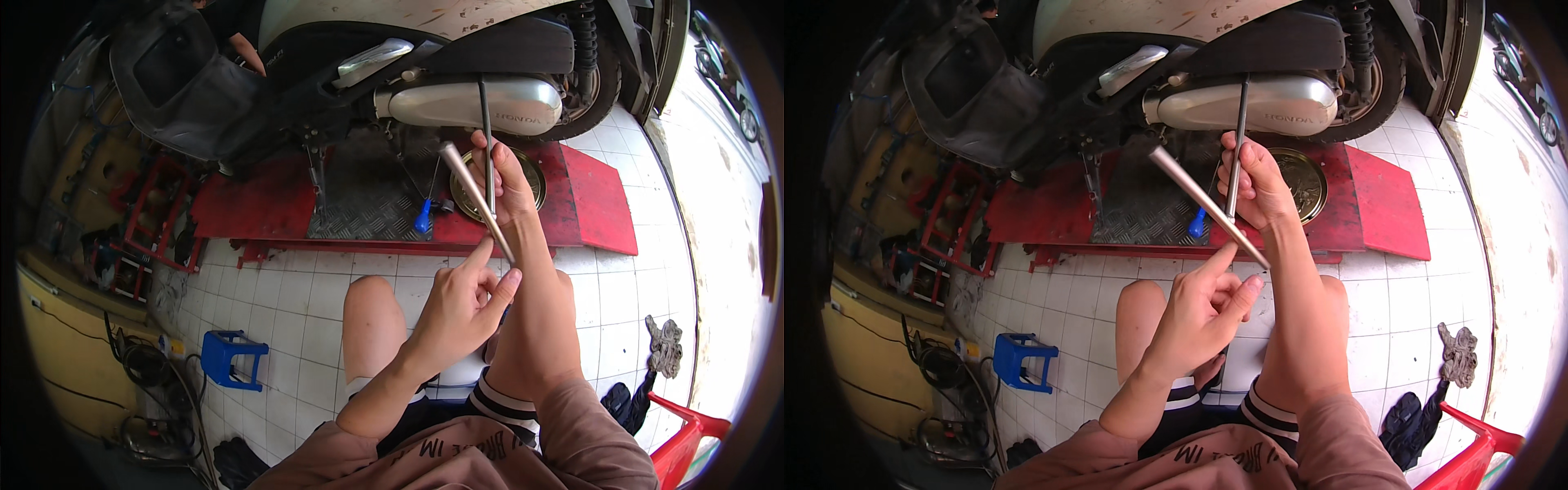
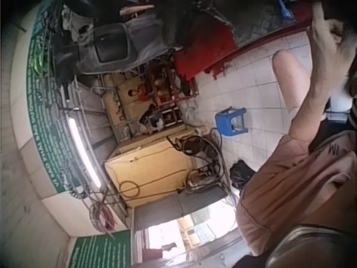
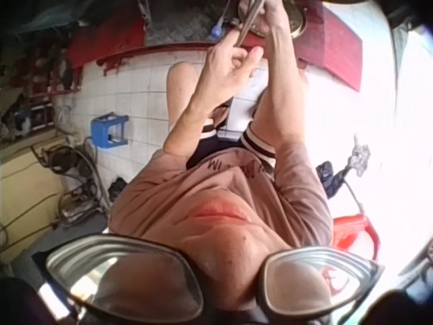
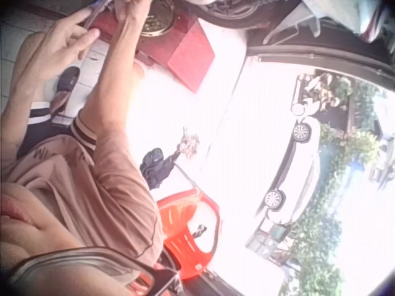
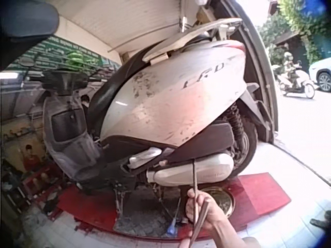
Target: The person sits on a low stool in a workshop and uses a blue screwdriver to loosen a bolt on the side of a white scooter. They then switch to a T-handle wrench to continue loosening the bolt, working on the engine area while another person stands nearby.
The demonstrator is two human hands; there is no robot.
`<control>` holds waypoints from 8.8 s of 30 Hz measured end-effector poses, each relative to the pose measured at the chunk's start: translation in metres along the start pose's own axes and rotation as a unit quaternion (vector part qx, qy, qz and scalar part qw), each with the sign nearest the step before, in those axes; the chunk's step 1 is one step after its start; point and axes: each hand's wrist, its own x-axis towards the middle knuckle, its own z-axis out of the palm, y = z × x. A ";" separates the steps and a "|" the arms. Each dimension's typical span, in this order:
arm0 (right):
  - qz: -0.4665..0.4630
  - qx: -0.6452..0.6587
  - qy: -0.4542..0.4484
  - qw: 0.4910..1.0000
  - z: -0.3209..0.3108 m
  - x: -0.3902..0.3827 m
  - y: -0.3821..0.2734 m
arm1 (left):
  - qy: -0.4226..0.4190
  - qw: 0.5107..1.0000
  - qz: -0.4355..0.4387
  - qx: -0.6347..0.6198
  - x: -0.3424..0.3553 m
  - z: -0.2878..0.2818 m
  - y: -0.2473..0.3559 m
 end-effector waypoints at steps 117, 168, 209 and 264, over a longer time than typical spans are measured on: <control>0.112 -0.585 0.389 0.703 -0.027 -0.085 -0.123 | -0.021 0.934 0.180 0.308 0.099 0.105 -0.011; 0.132 -0.487 0.478 0.719 0.056 -0.160 -0.173 | -0.239 0.508 -0.192 -0.805 0.092 0.156 -0.056; -0.080 0.149 0.226 0.959 0.021 -0.107 -0.102 | -0.283 0.879 0.062 -0.379 0.104 0.076 -0.017; -0.042 0.032 0.128 0.990 -0.019 -0.065 -0.099 | -0.099 0.978 0.097 0.153 0.035 0.085 0.021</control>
